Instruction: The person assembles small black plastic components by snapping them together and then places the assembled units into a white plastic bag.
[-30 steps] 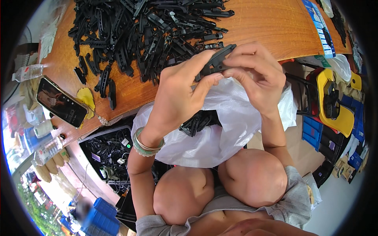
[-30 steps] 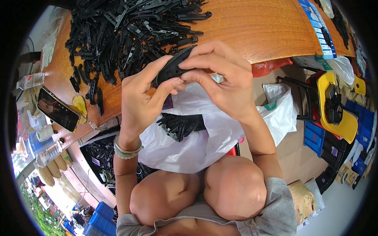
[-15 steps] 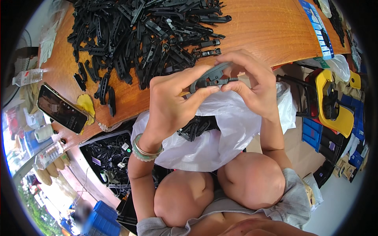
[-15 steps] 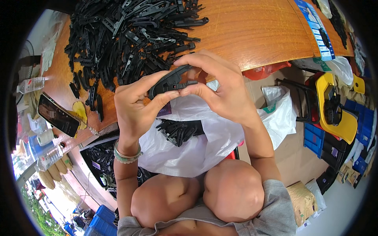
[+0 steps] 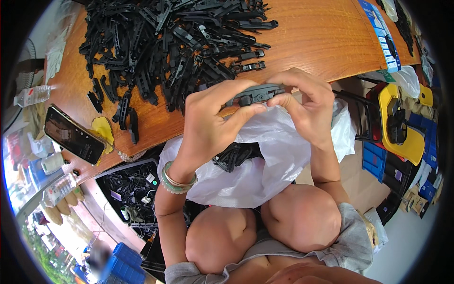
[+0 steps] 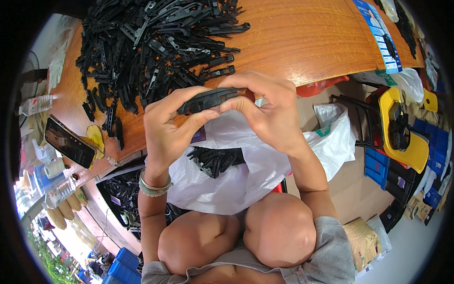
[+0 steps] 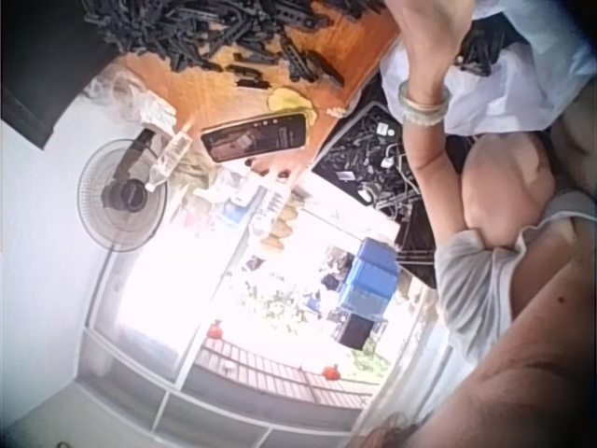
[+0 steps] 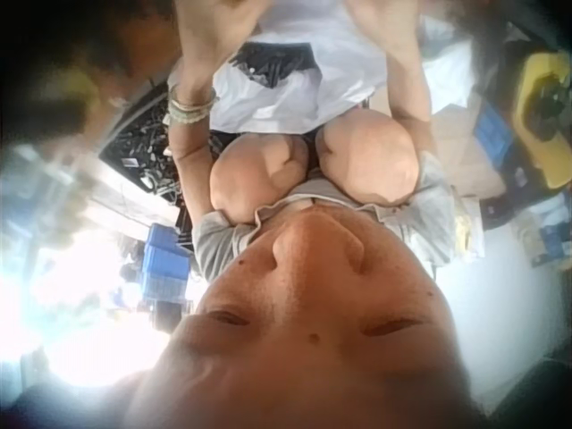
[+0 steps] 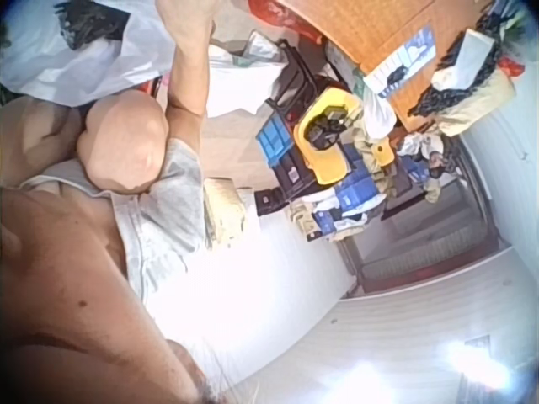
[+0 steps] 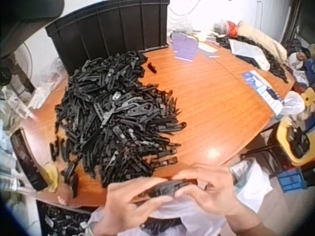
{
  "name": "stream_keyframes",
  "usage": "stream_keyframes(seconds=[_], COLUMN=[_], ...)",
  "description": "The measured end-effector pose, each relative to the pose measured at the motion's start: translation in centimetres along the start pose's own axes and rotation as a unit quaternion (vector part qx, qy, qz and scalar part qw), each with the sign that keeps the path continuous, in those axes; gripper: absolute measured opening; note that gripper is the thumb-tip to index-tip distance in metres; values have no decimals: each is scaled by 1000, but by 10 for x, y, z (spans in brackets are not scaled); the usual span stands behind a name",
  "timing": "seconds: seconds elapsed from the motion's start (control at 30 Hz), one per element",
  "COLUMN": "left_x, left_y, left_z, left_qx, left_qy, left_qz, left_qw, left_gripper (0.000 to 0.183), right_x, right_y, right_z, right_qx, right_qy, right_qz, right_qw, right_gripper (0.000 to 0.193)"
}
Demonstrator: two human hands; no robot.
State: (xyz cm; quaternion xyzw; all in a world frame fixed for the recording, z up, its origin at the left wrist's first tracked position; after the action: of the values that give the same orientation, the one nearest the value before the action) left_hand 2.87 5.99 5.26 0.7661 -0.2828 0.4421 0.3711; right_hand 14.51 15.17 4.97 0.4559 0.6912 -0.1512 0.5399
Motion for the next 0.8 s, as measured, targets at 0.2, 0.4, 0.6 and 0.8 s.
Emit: stream_keyframes(seconds=[0.2, 0.4, 0.6, 0.8], left_x=[-10, -9, -27, -24], left_y=[-1, 7, -44, -61], left_z=[0, -42, -115, -133], left_qx=[-86, -119, -72, -138], left_qy=[87, 14, -266, -66], left_qz=[5, -34, -270, -260], left_qw=[992, 992, 922, 953], left_gripper=[29, 25, 16, 13], right_x=[9, 3, 32, 46], right_y=[-4, -24, -4, 0], right_z=[1, 18, -14, -49], right_qx=[-23, -256, -67, 42], right_qy=[-47, -61, -128, 88], right_qz=[-81, -90, 9, 196], right_qw=[995, 961, 990, 976], right_gripper=[24, 20, 10, 12])
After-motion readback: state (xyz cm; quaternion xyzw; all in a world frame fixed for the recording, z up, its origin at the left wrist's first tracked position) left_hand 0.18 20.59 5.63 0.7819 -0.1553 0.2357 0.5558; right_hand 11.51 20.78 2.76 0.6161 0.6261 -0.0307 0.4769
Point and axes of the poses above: each hand's wrist, its own z-axis away from the middle knuckle, its own y-axis out of the back of the hand, x = y × z, the point moved 8 cm from there along -z, towards the middle knuckle, and after that the axes turned 8 degrees about x, right-handed, at the moved point
